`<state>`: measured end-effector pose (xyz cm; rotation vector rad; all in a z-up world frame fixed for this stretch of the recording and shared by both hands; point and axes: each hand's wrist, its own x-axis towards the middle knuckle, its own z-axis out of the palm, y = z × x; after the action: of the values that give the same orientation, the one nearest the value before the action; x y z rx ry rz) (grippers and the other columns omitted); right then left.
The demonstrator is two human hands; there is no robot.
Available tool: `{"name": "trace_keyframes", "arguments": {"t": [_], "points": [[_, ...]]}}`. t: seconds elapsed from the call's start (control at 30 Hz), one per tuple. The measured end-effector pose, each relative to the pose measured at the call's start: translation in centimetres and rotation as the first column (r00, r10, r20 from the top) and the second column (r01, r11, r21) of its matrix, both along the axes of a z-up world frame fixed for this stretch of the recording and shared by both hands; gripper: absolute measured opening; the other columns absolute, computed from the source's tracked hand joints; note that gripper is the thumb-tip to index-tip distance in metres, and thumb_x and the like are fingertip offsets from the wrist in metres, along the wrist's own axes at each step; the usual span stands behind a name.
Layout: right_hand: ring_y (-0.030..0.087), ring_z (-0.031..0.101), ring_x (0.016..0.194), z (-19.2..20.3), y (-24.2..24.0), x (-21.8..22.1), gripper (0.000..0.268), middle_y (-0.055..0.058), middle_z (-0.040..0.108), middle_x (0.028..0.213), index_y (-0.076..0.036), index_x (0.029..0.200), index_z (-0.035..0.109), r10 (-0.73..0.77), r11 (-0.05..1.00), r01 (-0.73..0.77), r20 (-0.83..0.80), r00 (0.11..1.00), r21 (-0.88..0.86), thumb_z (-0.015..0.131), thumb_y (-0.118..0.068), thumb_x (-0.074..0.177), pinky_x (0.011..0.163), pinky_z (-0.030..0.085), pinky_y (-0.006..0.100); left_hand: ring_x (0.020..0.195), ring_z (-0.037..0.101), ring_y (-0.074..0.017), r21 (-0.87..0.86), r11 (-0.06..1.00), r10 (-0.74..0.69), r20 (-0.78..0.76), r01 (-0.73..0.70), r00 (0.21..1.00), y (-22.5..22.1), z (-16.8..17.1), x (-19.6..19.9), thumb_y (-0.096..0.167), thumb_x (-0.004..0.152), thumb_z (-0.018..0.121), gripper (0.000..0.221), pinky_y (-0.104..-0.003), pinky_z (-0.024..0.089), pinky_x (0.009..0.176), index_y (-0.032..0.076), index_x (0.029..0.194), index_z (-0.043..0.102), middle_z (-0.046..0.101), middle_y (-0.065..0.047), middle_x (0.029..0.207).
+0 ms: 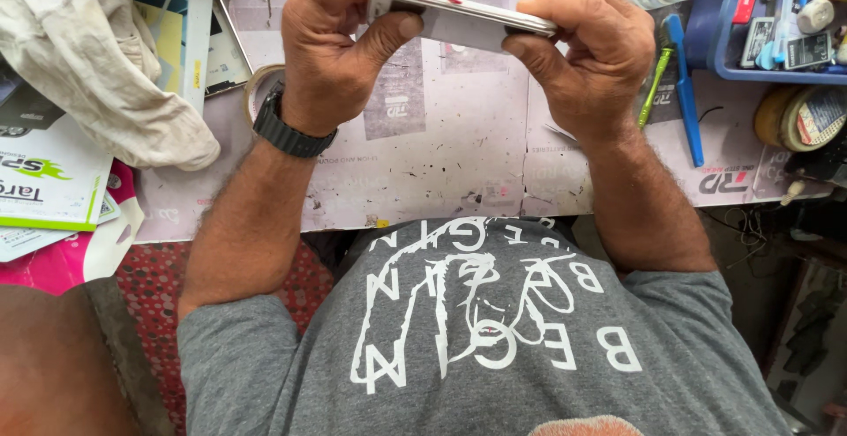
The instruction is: The person reassembles a white smartphone by aligning and snapping the back cover onto the chassis. They then apply double-sided tape to the phone's edge using scissors and tweezers, and use a green precision tool to press the seam.
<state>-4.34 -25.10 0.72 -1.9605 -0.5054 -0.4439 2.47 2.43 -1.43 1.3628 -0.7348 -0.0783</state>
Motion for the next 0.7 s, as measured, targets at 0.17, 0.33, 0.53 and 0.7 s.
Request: {"name": "trace_keyframes", "arguments": {"t": [0.17, 0.33, 0.53, 0.7], "points": [[0.009, 0.063, 0.077, -0.5, -0.1, 0.2, 0.025, 0.007, 0.071, 0.097, -0.003, 0.117, 0.074, -0.012, 1.0, 0.012, -0.003, 1.0, 0.026, 0.089, -0.018, 0.103, 0.061, 0.049, 0.022, 0.104, 0.074, -0.0127, -0.024, 0.996, -0.085, 0.049, 0.086, 0.995, 0.0, 0.9, 0.1, 0.003, 0.114, 0.07, 0.018, -0.025, 0.064, 0.093, 0.006, 0.129, 0.062, 0.075, -0.01, 0.117], [0.009, 0.06, 0.076, -0.9, -0.3, 0.0, 0.027, 0.007, 0.07, 0.096, -0.003, 0.117, 0.075, -0.043, 0.999, 0.043, -0.003, 0.999, 0.011, 0.091, -0.018, 0.1, 0.06, 0.047, 0.022, 0.109, 0.075, -0.0154, -0.045, 0.994, -0.09, 0.098, 0.095, 0.991, -0.2, 0.9, 0.2, 0.002, 0.113, 0.068, 0.019, -0.027, 0.064, 0.097, 0.006, 0.131, 0.061, 0.075, -0.012, 0.119], [0.009, 0.059, 0.075, -1.1, -0.4, -0.2, 0.028, 0.006, 0.069, 0.094, -0.004, 0.117, 0.075, -0.053, 0.998, 0.053, 0.008, 0.999, -0.013, 0.092, -0.018, 0.1, 0.059, 0.046, 0.022, 0.109, 0.075, -0.017, -0.041, 0.996, -0.072, 0.126, 0.078, 0.989, -0.3, 0.8, 0.3, 0.0, 0.112, 0.068, 0.021, -0.028, 0.065, 0.097, 0.006, 0.131, 0.062, 0.075, -0.012, 0.123], [0.009, 0.059, 0.072, -1.0, -0.4, 0.0, 0.027, 0.007, 0.07, 0.093, -0.002, 0.109, 0.074, -0.033, 0.999, 0.033, -0.004, 0.999, -0.027, 0.093, -0.016, 0.097, 0.057, 0.043, 0.021, 0.109, 0.075, -0.0182, 0.017, 0.999, -0.048, 0.166, 0.046, 0.985, -0.1, 1.0, 0.1, -0.002, 0.111, 0.069, 0.018, -0.029, 0.065, 0.097, 0.004, 0.128, 0.064, 0.075, -0.012, 0.123]]}}
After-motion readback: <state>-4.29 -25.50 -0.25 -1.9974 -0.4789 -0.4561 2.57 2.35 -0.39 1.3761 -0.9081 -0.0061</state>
